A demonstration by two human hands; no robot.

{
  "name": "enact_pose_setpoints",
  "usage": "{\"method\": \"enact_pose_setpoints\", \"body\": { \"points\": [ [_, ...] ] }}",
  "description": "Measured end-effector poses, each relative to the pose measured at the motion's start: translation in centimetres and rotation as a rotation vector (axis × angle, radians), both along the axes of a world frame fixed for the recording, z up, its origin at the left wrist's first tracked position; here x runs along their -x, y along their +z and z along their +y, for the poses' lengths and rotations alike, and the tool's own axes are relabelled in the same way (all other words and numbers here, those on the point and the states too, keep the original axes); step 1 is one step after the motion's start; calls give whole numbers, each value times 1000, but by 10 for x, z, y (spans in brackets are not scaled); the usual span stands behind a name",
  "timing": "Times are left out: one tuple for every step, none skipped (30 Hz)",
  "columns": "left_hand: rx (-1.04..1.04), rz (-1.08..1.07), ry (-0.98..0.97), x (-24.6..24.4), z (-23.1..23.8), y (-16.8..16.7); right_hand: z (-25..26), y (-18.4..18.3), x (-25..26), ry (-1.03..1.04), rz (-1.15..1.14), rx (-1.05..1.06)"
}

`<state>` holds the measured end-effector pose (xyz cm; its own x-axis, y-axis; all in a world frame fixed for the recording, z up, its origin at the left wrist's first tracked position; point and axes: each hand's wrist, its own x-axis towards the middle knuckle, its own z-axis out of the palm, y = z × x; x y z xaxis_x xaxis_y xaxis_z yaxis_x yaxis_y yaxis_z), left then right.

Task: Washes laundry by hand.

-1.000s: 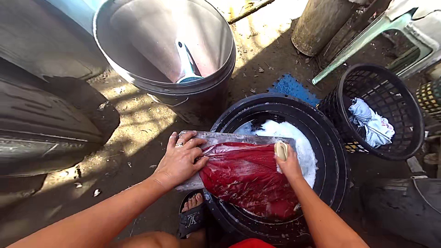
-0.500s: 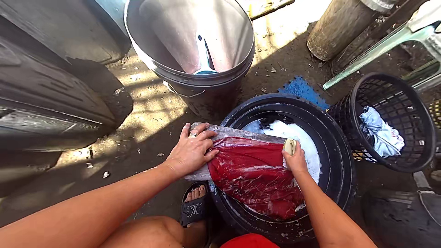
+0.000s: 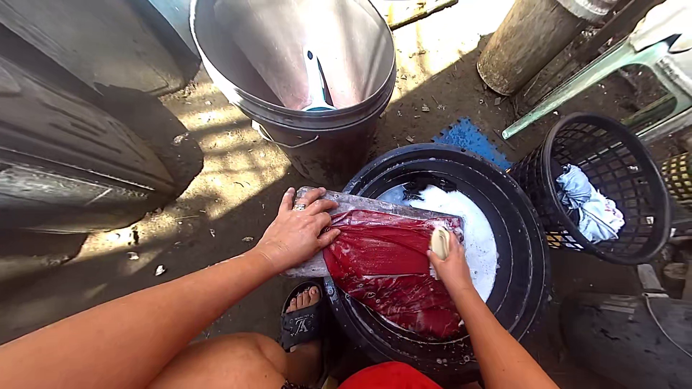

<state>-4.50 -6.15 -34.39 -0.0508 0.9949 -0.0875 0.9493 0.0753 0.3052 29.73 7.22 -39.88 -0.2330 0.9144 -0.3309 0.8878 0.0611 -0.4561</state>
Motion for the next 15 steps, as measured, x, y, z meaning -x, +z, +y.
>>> {"method": "enact_pose_setpoints", "body": {
  "points": [
    [-9, -6, -1, 0, 0, 0, -14, 19, 34, 98, 69, 8],
    [-15, -9, -1, 0, 0, -1, -31, 41, 71, 212, 134, 32],
    [-17, -12, 1, 1, -1, -1, -46, 56, 103, 332, 181, 53],
    [-18, -16, 0, 0, -2, -1, -54, 64, 125, 432, 214, 67],
    [-17, -18, -3, 0, -2, -1, -53, 65, 135, 484, 232, 69],
    [-22, -21, -8, 0, -2, -2, -43, 60, 130, 474, 231, 66],
    [-24, -18, -9, 1, -2, -2, -24, 50, 114, 399, 216, 71],
    [-22, -15, -8, 2, -1, -2, 1, 35, 89, 266, 203, 81],
    [-23, -15, -8, 2, -1, -2, 26, 16, 57, 113, 185, 73],
    [-22, -14, -9, 1, -2, -2, 49, -3, 25, -27, 142, 63],
    [-19, -13, -8, 1, -2, -2, 66, -14, 4, -125, 76, 61],
    [-18, -8, -7, 2, -1, -1, 73, -15, 1, -154, 26, 63],
    [-15, -2, -9, 2, -1, -1, 67, -8, 13, -117, 22, 53],
    [-11, 1, -14, 1, -2, -2, 51, 6, 37, -37, 65, 41],
    [-23, 1, -16, 0, -1, -3, 27, 24, 69, 75, 112, 50]
  ]
}}
